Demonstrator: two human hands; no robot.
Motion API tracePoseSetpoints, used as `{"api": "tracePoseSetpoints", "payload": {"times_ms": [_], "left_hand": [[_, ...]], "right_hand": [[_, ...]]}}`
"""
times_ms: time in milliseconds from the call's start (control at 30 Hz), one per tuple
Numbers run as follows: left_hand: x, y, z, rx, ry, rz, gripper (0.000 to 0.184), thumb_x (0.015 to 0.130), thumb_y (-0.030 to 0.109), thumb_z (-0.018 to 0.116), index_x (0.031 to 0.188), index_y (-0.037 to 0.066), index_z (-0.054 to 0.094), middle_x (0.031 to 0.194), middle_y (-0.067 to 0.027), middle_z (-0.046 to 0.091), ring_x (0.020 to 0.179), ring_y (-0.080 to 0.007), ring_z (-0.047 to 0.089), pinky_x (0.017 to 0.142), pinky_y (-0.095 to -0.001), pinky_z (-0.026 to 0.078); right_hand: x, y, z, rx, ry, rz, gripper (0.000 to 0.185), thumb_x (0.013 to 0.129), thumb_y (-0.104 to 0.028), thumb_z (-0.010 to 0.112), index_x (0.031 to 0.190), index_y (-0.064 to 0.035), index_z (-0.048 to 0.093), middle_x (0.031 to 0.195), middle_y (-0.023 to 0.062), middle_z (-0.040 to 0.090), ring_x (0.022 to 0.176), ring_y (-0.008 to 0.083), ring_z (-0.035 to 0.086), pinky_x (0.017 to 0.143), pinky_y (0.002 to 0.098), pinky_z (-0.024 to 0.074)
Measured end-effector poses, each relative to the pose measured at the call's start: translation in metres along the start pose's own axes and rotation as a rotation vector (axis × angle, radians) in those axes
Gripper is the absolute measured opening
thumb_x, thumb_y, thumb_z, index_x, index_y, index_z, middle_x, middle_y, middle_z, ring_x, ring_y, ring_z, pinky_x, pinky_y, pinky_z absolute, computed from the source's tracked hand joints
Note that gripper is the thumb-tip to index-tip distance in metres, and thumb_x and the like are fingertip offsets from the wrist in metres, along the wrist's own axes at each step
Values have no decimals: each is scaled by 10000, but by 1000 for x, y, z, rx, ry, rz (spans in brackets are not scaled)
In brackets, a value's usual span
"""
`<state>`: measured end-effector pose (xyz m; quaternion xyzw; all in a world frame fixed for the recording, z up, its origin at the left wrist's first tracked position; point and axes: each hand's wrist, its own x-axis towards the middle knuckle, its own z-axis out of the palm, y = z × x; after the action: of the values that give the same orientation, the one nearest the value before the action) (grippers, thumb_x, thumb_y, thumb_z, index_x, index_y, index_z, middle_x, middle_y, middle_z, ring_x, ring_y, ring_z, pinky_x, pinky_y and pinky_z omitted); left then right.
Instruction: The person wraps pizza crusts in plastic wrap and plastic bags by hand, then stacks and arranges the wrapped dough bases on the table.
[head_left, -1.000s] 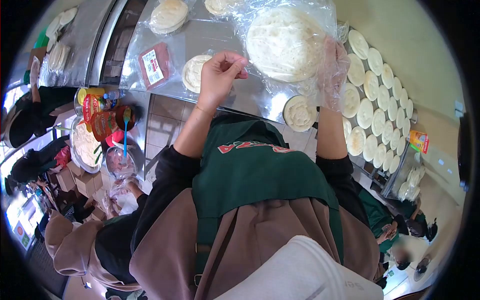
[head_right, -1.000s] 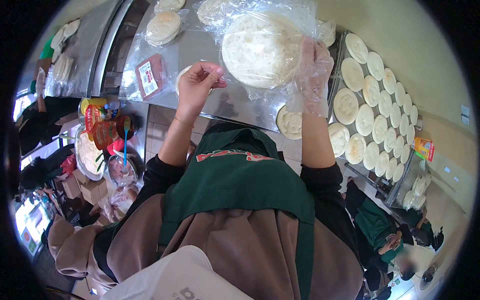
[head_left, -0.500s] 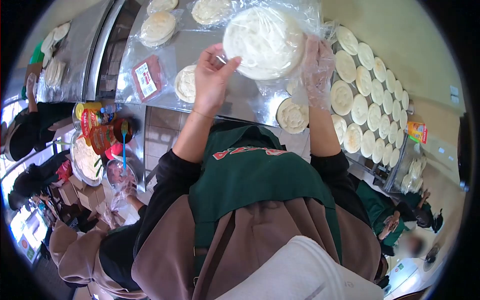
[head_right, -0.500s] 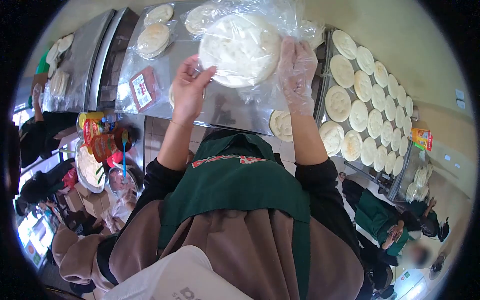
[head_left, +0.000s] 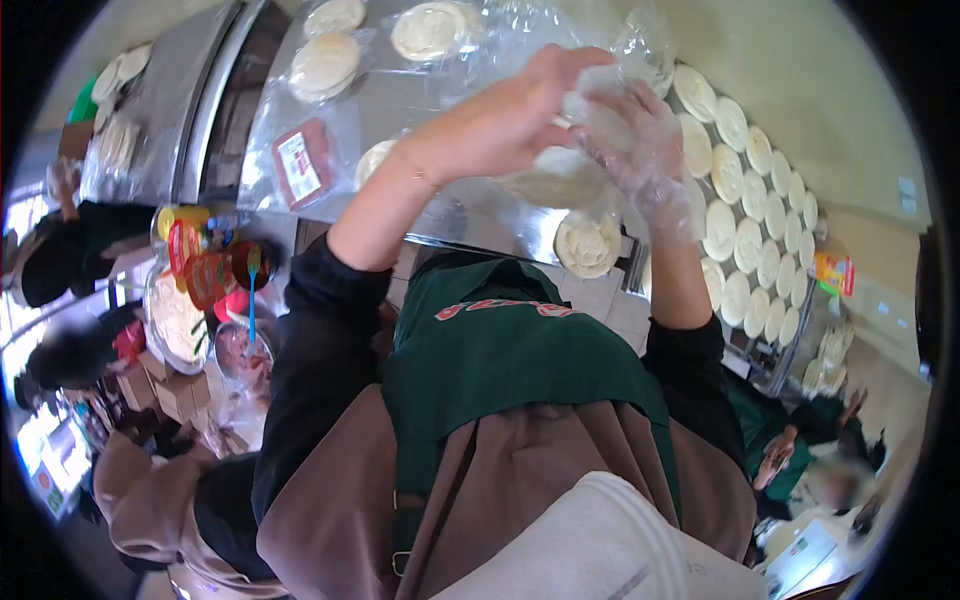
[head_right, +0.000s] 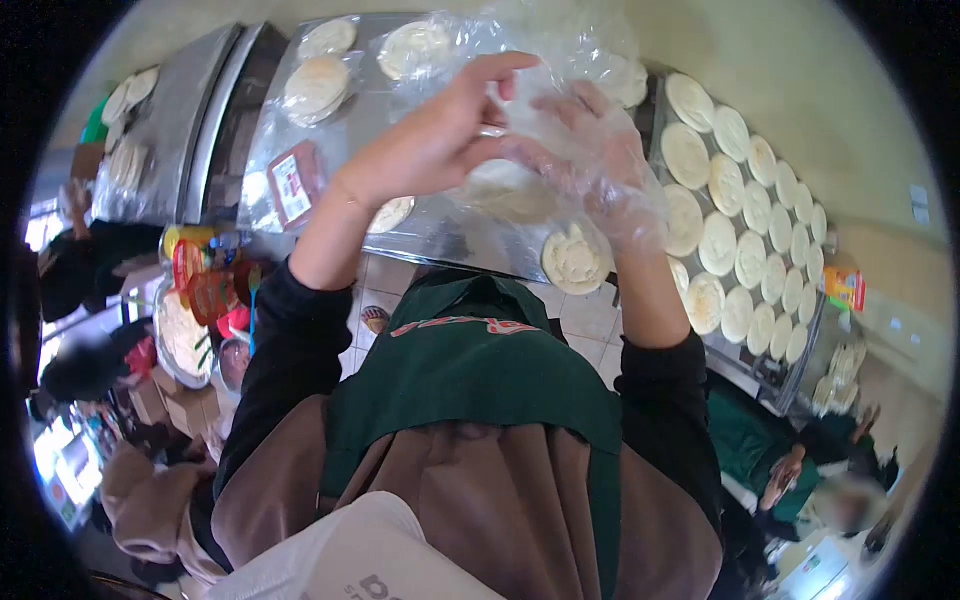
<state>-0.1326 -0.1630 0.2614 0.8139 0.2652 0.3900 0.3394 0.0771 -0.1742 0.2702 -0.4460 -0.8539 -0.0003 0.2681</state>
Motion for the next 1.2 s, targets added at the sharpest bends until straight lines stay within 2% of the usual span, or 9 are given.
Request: {"api": "tracePoseSetpoints", "payload": {"times_ms": [33,67,233,467,867,1000,1100,1133,1200], "left_hand": [[1,1,3,49,45,29,667,765,17,663,1339,101,335,1071,-110,455,830,-212,589,740,-308,479],[1,-1,9,96,121,73,616,763,63,668,1306,98,378,1068,-116,469,835,-243,591,726,-329,483],[-37,11,8,244,273,-15,313,777,212,651,1044,84,547,1010,-88,539,855,-297,587,664,-408,493],[-107,-9,-12,444,457,-127,210,791,263,640,893,82,612,863,-75,588,835,-281,599,664,-387,496],[-147,-3,-24,255,682,-180,95,737,34,617,831,44,608,814,-88,585,787,-276,598,665,-364,479],[-126,-27,-18,437,845,-85,201,650,-41,601,825,59,592,826,-78,554,798,-269,591,659,-347,485],[-116,-38,-23,25,907,-121,150,775,-112,532,834,23,563,804,-84,576,802,-195,601,714,-305,513],[-112,-51,-18,-473,958,-127,129,873,-69,472,876,42,537,820,-70,569,836,-168,598,759,-319,522],[-104,-50,-19,-853,994,-136,60,934,7,436,944,53,473,915,-68,565,908,-186,593,810,-330,507]], "right_hand": [[2,-2,5,58,-55,-151,178,804,-216,646,943,-110,678,1019,133,620,852,326,612,753,397,499],[-2,-14,10,115,33,101,124,795,-96,634,909,-75,677,942,122,627,879,304,596,750,359,492],[-9,-9,22,277,18,53,138,817,-7,564,883,-51,677,901,113,629,819,231,624,698,327,503],[-2,-17,32,308,-216,73,164,909,-90,541,936,38,639,952,77,593,897,181,559,821,295,446],[17,-40,49,570,-244,95,201,916,-138,542,924,40,636,929,67,600,883,159,552,819,275,430],[11,-26,60,530,-260,382,244,926,-174,502,961,28,635,939,83,618,872,162,556,815,280,433],[11,-36,65,386,-161,423,195,874,-139,560,901,25,662,839,107,668,801,189,602,768,294,463],[10,-40,66,389,-142,492,199,871,-145,560,901,23,663,856,115,669,812,193,605,768,295,462],[5,-32,70,388,-81,457,185,861,-149,573,884,7,669,819,117,649,811,201,593,768,288,445]]}}
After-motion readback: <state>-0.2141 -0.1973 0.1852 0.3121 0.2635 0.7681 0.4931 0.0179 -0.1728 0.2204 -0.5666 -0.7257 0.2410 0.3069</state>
